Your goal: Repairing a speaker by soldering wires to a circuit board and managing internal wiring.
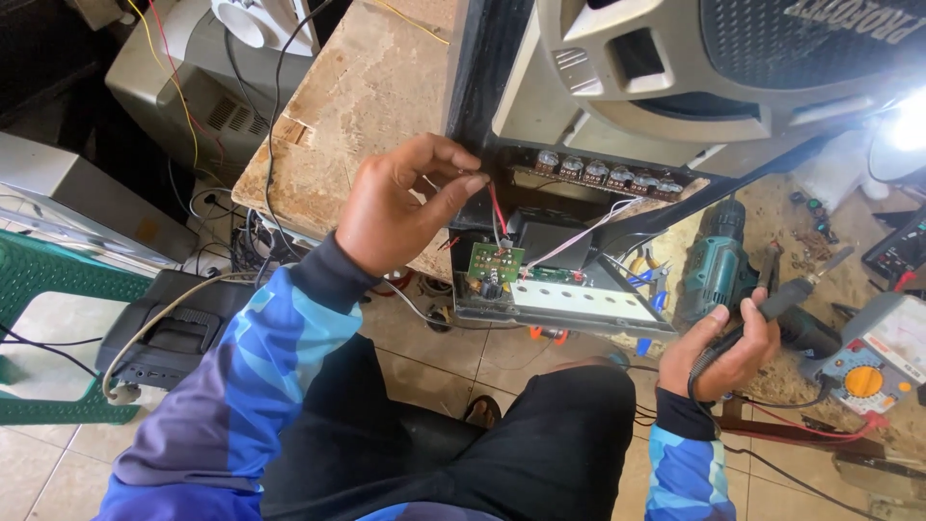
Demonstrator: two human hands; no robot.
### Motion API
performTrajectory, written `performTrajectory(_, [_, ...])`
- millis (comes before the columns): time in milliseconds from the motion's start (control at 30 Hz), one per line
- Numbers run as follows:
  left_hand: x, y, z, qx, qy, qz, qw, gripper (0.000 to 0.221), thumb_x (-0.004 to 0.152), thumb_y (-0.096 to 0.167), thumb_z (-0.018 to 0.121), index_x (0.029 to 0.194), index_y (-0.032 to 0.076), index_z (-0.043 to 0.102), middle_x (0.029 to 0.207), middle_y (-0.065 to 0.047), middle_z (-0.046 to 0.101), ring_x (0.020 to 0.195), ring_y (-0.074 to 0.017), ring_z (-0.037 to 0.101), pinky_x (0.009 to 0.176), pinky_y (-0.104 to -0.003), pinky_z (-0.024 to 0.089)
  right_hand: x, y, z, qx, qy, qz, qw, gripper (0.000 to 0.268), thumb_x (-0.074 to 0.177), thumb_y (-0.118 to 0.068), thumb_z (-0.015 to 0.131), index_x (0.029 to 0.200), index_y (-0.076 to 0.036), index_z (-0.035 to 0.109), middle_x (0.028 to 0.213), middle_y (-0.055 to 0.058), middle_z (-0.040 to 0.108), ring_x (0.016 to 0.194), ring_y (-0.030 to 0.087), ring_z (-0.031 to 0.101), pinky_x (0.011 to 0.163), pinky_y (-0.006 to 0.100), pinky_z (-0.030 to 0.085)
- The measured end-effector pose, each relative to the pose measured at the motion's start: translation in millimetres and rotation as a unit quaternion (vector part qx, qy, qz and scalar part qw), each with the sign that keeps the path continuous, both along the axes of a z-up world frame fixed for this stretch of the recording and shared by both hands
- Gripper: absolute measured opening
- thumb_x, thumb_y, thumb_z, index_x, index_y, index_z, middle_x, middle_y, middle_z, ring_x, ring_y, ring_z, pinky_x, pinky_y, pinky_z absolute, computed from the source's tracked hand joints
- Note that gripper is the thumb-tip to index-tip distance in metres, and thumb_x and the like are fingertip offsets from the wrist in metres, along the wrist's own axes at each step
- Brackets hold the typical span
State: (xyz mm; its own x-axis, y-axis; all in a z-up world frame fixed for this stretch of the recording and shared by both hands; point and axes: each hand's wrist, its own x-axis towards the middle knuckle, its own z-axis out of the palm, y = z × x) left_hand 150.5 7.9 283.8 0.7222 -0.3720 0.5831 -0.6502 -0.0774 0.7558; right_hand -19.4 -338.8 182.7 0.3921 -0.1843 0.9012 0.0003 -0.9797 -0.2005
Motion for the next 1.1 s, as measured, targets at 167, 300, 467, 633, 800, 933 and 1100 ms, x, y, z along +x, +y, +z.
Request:
performTrajectory(167, [0, -1, -3, -0.01, 0.002, -0.003, 1.0, 0.014, 0.097, 0.006, 0.075, 0.107, 0.004, 0.065, 0.093, -0.009, 0.075, 0.077, -0.0154, 0.073, 0.069, -0.028, 0.065, 1, 1, 1, -0.008, -0.007, 0.006, 1.0, 0.019, 0.114, 0.005, 0.054, 0.133, 0.009, 0.053, 0.135, 0.037, 0.06, 0.128, 0.05, 0.054, 0.105, 0.06, 0.049])
performTrajectory(300, [-2, -4, -5, -0.032, 0.022, 0.008, 0.999, 0.016, 0.096, 0.007, 0.078, 0.106, 0.007, 0.064, 0.091, -0.006, 0.075, 0.074, -0.0119, 0.07, 0.068, -0.025, 0.062, 2, 2, 3, -0.006, -0.007, -0.006, 1.0, 0.018, 0.114, 0.004, 0.054, 0.132, 0.008, 0.054, 0.135, 0.034, 0.062, 0.128, 0.047, 0.052, 0.105, 0.059, 0.049])
performTrajectory(467, [-1, -7, -8, -0.046, 0.01, 0.012, 0.999, 0.021, 0.097, 0.007, 0.077, 0.106, 0.009, 0.058, 0.088, -0.005, 0.073, 0.07, -0.0106, 0.067, 0.065, -0.024, 0.061, 2, 2, 4, -0.004, -0.003, 0.001, 1.0, 0.018, 0.113, 0.004, 0.054, 0.131, 0.008, 0.054, 0.134, 0.035, 0.062, 0.127, 0.047, 0.053, 0.104, 0.057, 0.049])
performTrajectory(633, [2, -10, -9, -0.128, 0.064, -0.027, 0.989, 0.04, 0.093, 0.0, 0.078, 0.096, 0.014, 0.041, 0.086, -0.01, 0.074, 0.072, -0.0135, 0.072, 0.064, -0.023, 0.063, 1, 3, 5, -0.01, 0.0, -0.015, 1.0, 0.018, 0.114, 0.001, 0.055, 0.13, 0.008, 0.056, 0.133, 0.034, 0.065, 0.125, 0.047, 0.055, 0.103, 0.057, 0.049])
performTrajectory(800, [2, -8, -8, -0.12, 0.081, -0.034, 0.989, 0.034, 0.094, 0.004, 0.078, 0.094, 0.014, 0.045, 0.084, -0.006, 0.071, 0.078, -0.0126, 0.074, 0.068, -0.023, 0.063, 0, 3, 4, -0.009, 0.006, -0.011, 1.0, 0.019, 0.114, 0.003, 0.056, 0.132, 0.008, 0.055, 0.135, 0.034, 0.063, 0.126, 0.048, 0.053, 0.104, 0.058, 0.049])
performTrajectory(933, [1, -9, -13, -0.125, 0.072, -0.032, 0.989, 0.025, 0.093, 0.008, 0.079, 0.106, 0.01, 0.058, 0.09, -0.007, 0.076, 0.076, -0.0105, 0.072, 0.071, -0.022, 0.063, 1, 2, 3, -0.007, 0.006, -0.014, 1.0, 0.019, 0.114, 0.002, 0.056, 0.132, 0.007, 0.055, 0.135, 0.033, 0.063, 0.124, 0.048, 0.054, 0.103, 0.059, 0.048])
performTrajectory(1100, [-4, -8, -11, -0.109, 0.027, -0.019, 0.994, 0.007, 0.097, 0.009, 0.075, 0.101, 0.009, 0.07, 0.095, -0.005, 0.076, 0.076, -0.0092, 0.07, 0.072, -0.024, 0.063, 1, 4, 4, -0.009, 0.009, -0.019, 1.0, 0.018, 0.115, 0.001, 0.055, 0.131, 0.008, 0.055, 0.135, 0.033, 0.063, 0.124, 0.048, 0.054, 0.102, 0.059, 0.048])
